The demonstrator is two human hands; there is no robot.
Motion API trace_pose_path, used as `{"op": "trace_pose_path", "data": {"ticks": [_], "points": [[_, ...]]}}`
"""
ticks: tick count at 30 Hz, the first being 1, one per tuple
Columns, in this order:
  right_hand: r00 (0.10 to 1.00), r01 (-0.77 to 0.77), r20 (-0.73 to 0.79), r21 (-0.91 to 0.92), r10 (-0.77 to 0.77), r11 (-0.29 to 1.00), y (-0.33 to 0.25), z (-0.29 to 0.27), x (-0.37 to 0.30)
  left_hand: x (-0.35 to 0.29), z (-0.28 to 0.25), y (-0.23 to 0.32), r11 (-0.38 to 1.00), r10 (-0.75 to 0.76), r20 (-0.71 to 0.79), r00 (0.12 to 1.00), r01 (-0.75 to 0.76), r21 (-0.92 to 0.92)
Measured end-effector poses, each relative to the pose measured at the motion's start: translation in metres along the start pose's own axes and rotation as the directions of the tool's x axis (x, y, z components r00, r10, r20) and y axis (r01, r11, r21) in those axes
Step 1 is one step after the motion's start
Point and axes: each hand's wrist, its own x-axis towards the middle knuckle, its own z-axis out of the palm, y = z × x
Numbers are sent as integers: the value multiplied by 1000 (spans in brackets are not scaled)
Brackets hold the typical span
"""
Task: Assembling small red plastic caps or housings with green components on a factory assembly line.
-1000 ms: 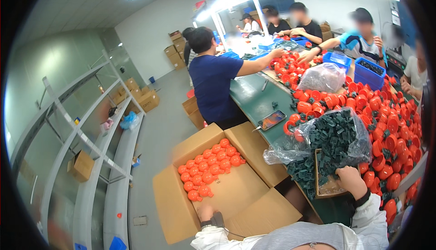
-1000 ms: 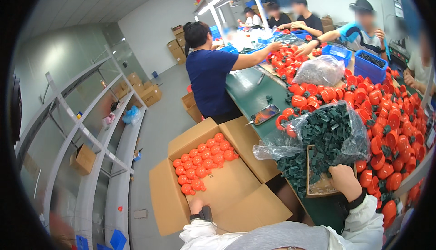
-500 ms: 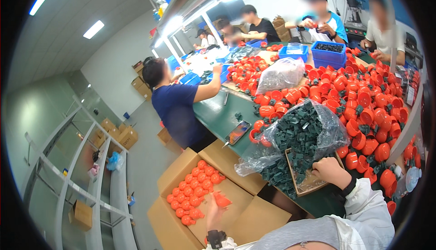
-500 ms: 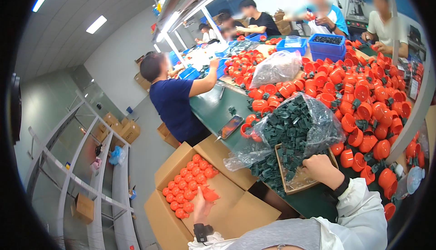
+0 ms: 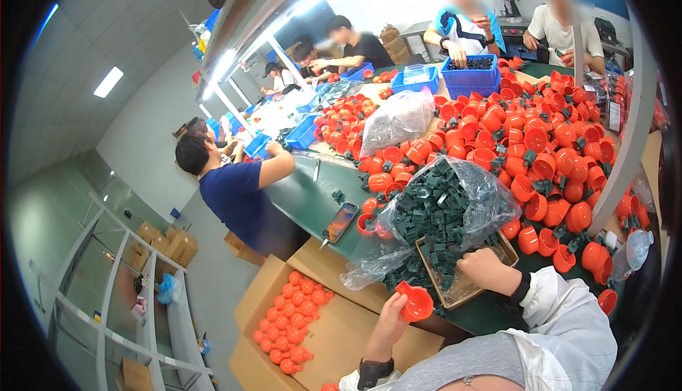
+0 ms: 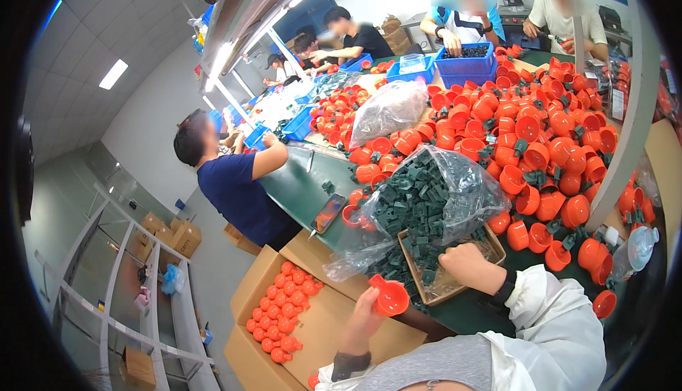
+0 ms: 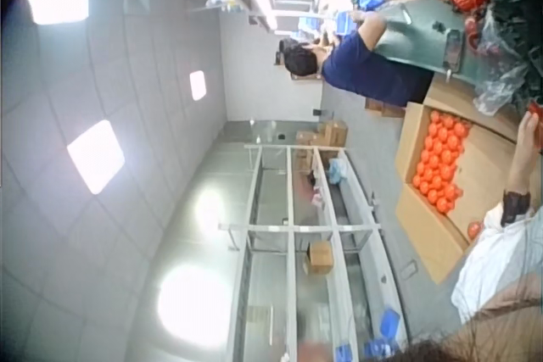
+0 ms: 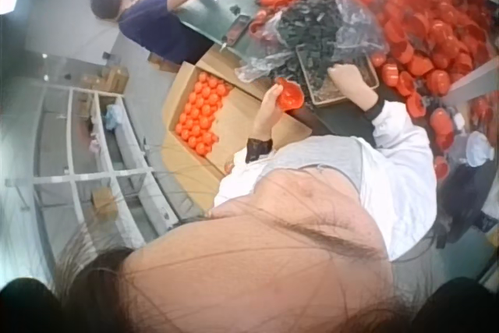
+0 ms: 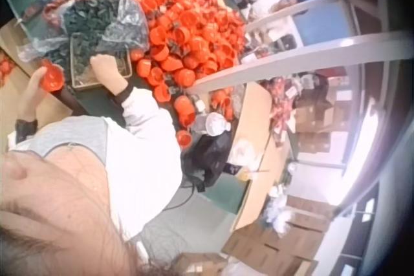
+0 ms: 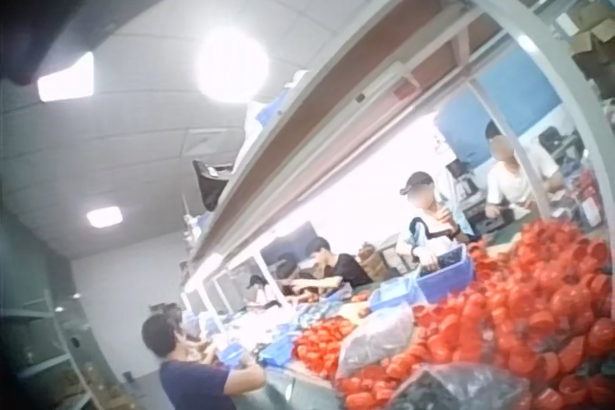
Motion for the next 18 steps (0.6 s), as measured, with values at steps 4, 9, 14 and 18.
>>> {"op": "trace_pose_path", "data": {"ticks": [4,9,14,18], "points": [[997,-19,-67,151,29,988,-14,-5,3,13,8,-19,987,-75,-60,995,66,-145],[993,-22,-111,163,41,986,-14,9,2,24,23,-25,978,-116,-31,993,109,-178],[989,-148,26,101,146,984,-12,12,3,35,30,-31,977,-128,-40,991,119,-178],[997,-80,17,243,78,967,-2,19,0,49,33,-34,974,-133,-62,989,119,-194]]}}
